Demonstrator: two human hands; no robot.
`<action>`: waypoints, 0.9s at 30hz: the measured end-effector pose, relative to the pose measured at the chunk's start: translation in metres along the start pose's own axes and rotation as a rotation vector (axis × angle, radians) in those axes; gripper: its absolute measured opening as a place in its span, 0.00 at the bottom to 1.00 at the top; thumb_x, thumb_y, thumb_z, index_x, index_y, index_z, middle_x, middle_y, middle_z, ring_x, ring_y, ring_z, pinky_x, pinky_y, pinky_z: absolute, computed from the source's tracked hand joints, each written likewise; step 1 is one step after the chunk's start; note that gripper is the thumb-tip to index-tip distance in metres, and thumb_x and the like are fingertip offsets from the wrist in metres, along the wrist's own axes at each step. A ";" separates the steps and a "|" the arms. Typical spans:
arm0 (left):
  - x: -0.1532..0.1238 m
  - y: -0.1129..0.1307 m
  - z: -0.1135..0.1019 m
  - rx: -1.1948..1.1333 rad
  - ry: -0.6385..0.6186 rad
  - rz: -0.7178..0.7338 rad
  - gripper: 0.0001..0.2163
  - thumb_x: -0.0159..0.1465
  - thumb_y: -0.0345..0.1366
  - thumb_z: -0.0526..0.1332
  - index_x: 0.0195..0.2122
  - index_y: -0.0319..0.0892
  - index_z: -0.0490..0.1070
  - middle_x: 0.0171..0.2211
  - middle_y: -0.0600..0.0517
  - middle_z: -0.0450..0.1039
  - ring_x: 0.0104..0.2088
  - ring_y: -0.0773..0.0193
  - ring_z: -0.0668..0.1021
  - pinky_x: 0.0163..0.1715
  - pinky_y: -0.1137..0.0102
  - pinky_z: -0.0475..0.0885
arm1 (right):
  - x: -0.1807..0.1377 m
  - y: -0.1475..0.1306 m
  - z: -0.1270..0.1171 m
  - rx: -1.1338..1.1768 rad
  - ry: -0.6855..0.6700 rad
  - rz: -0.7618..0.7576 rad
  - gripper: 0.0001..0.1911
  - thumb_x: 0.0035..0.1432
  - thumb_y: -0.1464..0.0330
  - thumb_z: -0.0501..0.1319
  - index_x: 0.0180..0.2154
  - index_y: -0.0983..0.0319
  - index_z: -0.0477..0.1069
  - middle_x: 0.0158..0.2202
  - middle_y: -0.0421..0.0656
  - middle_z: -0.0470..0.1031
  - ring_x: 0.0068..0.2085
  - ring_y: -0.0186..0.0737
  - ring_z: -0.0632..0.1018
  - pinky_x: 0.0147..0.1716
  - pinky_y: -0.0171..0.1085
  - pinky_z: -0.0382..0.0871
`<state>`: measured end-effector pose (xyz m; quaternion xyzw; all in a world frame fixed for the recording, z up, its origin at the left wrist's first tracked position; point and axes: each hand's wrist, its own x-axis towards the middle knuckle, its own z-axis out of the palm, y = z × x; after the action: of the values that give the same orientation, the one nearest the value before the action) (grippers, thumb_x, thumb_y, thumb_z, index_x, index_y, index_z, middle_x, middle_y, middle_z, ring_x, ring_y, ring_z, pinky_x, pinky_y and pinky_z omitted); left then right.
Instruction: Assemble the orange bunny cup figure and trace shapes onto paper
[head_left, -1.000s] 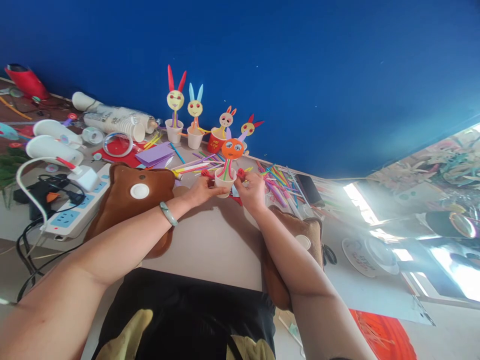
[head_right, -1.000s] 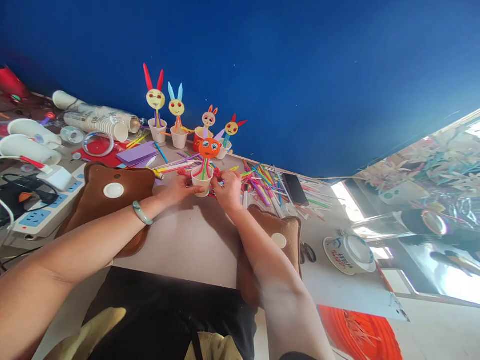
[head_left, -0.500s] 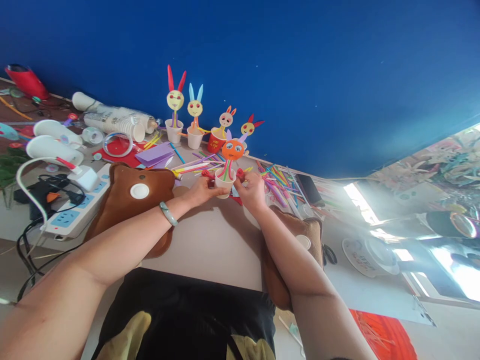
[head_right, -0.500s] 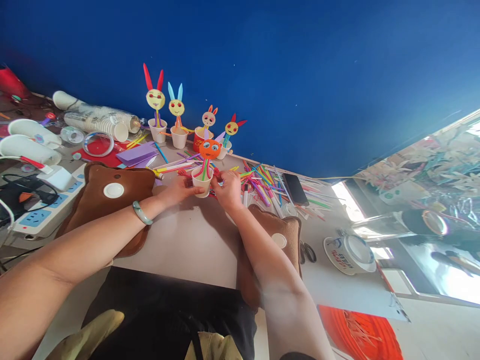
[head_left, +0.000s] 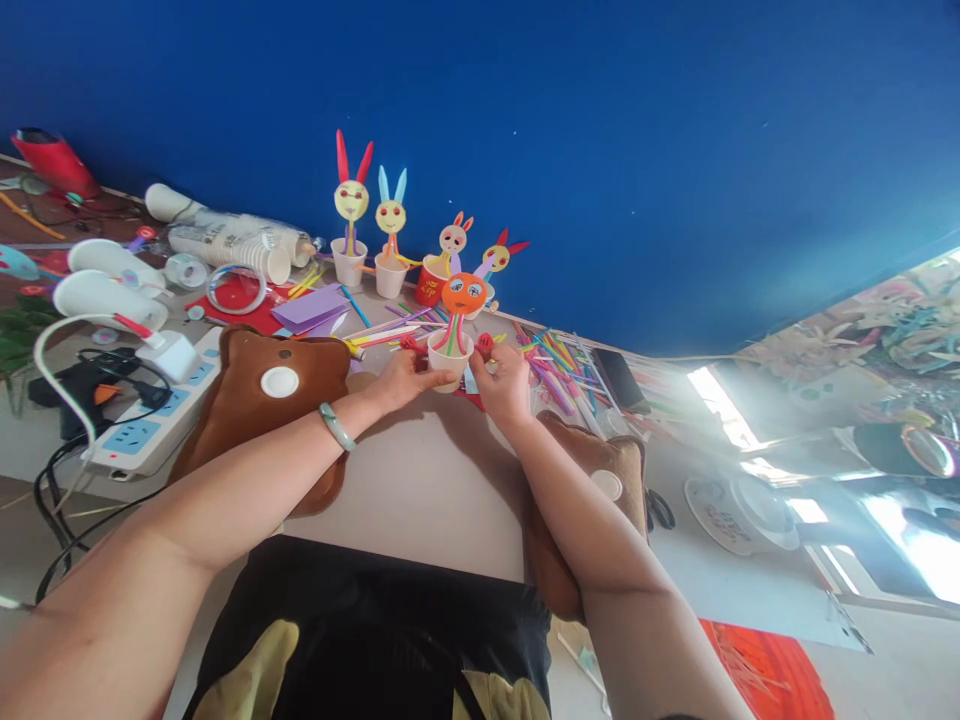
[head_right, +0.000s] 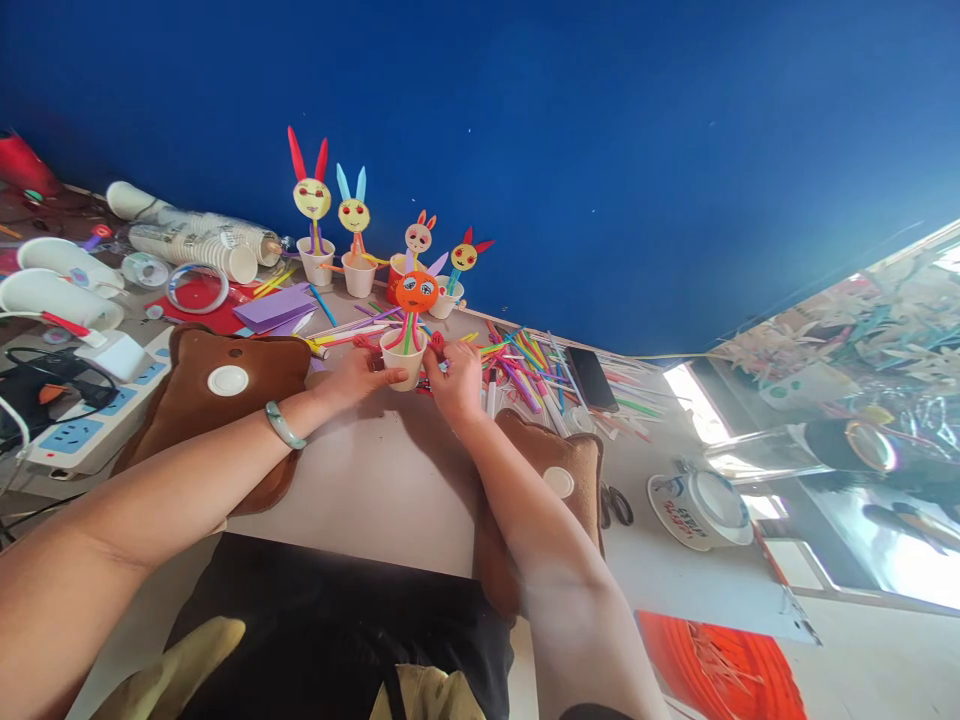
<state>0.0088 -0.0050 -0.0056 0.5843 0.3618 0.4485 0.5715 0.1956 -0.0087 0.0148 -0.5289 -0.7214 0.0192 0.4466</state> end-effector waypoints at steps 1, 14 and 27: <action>0.000 0.000 0.000 -0.017 0.002 0.001 0.25 0.48 0.53 0.73 0.40 0.39 0.78 0.40 0.44 0.82 0.43 0.51 0.81 0.43 0.61 0.75 | -0.001 -0.001 0.000 0.001 0.008 0.010 0.15 0.61 0.61 0.59 0.23 0.58 0.67 0.25 0.42 0.73 0.33 0.42 0.72 0.41 0.42 0.67; 0.002 0.007 -0.001 -0.098 0.088 0.039 0.32 0.49 0.55 0.73 0.48 0.36 0.76 0.48 0.40 0.80 0.49 0.49 0.80 0.48 0.61 0.74 | -0.007 -0.011 0.005 0.208 0.010 0.160 0.13 0.61 0.58 0.62 0.37 0.59 0.81 0.38 0.46 0.84 0.42 0.48 0.81 0.46 0.46 0.72; 0.004 -0.003 0.000 -0.136 0.014 0.095 0.29 0.52 0.49 0.73 0.51 0.37 0.74 0.47 0.42 0.80 0.49 0.51 0.80 0.48 0.61 0.74 | -0.008 -0.011 0.006 0.196 0.086 0.201 0.14 0.61 0.58 0.62 0.32 0.59 0.80 0.33 0.45 0.83 0.37 0.46 0.80 0.43 0.44 0.72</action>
<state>0.0105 -0.0011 -0.0085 0.5574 0.3065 0.5028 0.5853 0.1839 -0.0165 0.0117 -0.5525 -0.6399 0.1114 0.5224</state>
